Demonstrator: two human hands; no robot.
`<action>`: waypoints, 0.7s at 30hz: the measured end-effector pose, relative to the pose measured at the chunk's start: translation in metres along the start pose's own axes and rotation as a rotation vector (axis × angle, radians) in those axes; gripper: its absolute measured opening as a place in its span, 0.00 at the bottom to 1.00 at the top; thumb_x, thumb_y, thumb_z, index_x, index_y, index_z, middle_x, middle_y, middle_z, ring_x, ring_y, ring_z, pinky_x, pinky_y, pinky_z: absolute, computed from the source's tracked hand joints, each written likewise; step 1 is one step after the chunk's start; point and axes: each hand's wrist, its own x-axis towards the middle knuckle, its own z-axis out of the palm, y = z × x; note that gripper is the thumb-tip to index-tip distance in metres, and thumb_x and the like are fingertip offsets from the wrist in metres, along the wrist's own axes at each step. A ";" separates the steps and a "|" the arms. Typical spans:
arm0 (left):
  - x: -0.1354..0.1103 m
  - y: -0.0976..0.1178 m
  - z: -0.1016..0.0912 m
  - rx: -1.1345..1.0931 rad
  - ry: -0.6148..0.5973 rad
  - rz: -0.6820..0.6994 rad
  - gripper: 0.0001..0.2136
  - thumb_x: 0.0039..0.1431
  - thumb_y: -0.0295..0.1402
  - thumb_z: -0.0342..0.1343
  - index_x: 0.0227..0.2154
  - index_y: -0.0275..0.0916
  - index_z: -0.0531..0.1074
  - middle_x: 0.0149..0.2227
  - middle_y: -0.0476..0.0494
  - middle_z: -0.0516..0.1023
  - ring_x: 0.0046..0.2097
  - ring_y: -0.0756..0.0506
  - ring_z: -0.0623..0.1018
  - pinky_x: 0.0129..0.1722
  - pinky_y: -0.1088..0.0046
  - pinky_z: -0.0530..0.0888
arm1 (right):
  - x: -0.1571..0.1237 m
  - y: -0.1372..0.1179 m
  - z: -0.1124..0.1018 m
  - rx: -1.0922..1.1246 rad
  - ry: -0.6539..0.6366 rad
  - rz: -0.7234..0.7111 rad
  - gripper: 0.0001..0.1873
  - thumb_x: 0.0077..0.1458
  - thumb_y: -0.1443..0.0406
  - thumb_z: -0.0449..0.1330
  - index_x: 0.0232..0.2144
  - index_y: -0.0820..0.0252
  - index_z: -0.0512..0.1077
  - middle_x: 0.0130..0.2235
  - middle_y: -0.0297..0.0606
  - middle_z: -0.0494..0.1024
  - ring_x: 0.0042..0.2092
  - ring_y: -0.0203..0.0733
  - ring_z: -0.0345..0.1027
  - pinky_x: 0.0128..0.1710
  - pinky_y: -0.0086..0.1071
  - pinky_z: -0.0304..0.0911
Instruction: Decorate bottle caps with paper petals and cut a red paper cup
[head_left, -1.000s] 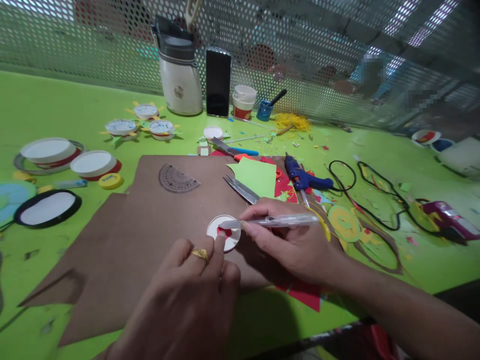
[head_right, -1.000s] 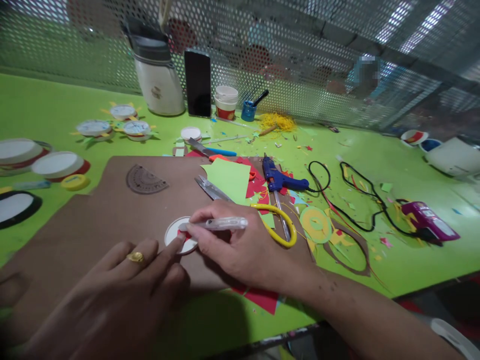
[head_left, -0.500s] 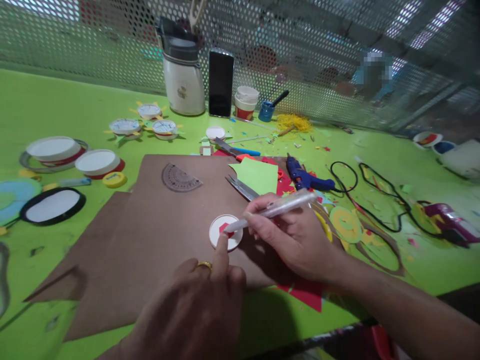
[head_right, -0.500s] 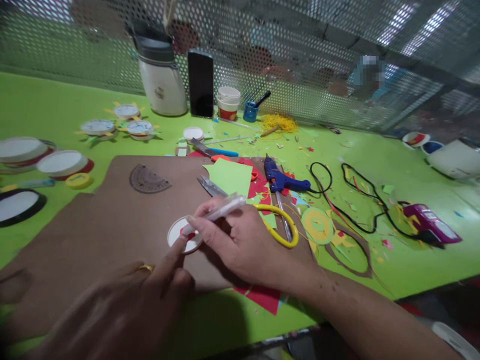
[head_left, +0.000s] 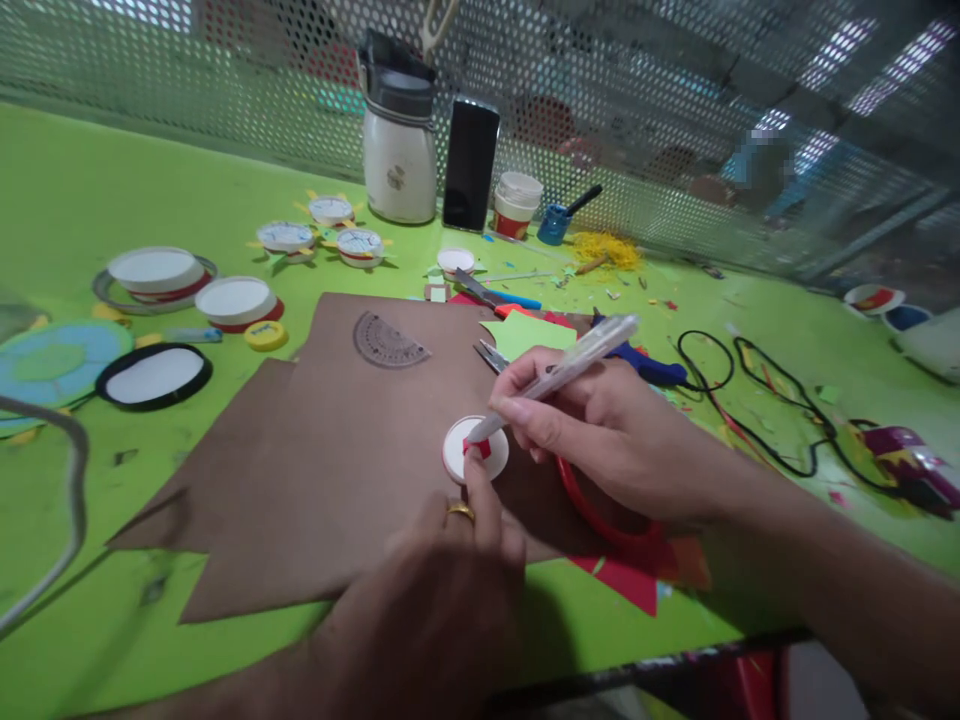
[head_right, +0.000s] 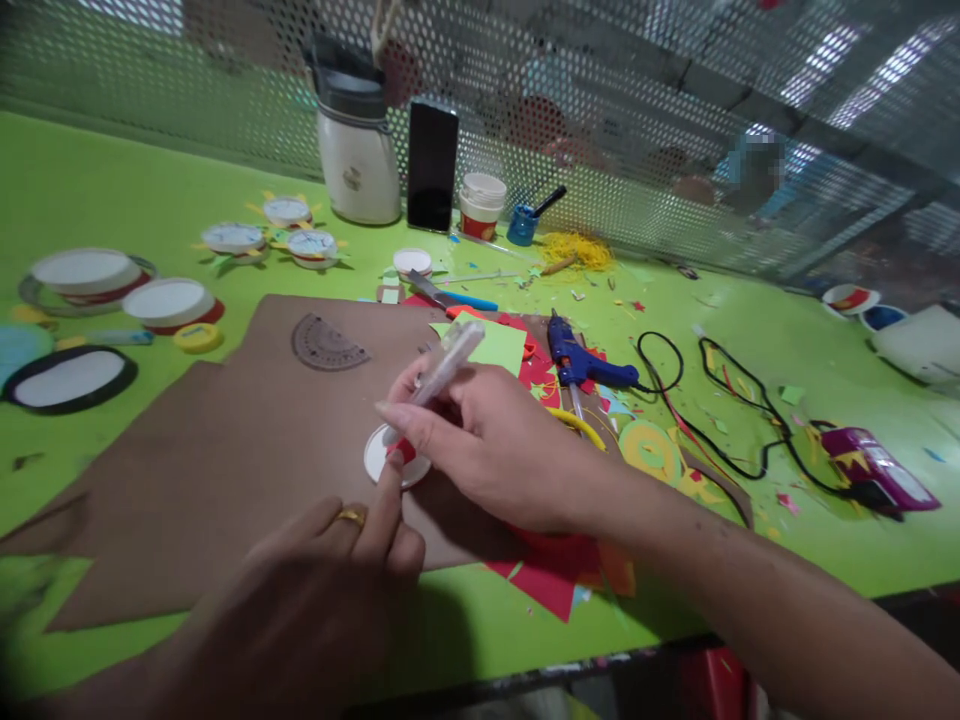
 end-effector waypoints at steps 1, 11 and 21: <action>0.000 0.001 -0.001 0.018 0.016 -0.015 0.15 0.52 0.24 0.48 0.32 0.37 0.80 0.41 0.34 0.81 0.40 0.37 0.76 0.37 0.58 0.69 | 0.002 -0.002 0.001 -0.044 0.001 -0.018 0.10 0.64 0.64 0.53 0.29 0.59 0.68 0.32 0.32 0.72 0.33 0.33 0.67 0.35 0.27 0.63; 0.006 0.001 -0.003 -0.022 -0.018 0.010 0.16 0.49 0.23 0.50 0.35 0.36 0.82 0.40 0.34 0.82 0.43 0.34 0.79 0.35 0.56 0.71 | 0.002 0.002 0.013 -0.353 0.042 -0.168 0.13 0.65 0.61 0.53 0.30 0.59 0.71 0.33 0.35 0.75 0.35 0.36 0.68 0.37 0.29 0.62; 0.007 0.000 -0.001 -0.015 0.021 0.016 0.17 0.48 0.23 0.48 0.35 0.33 0.81 0.38 0.33 0.83 0.42 0.34 0.79 0.38 0.55 0.71 | 0.004 0.004 0.015 -0.377 -0.016 -0.091 0.15 0.65 0.61 0.52 0.32 0.63 0.72 0.33 0.38 0.75 0.35 0.38 0.69 0.37 0.32 0.61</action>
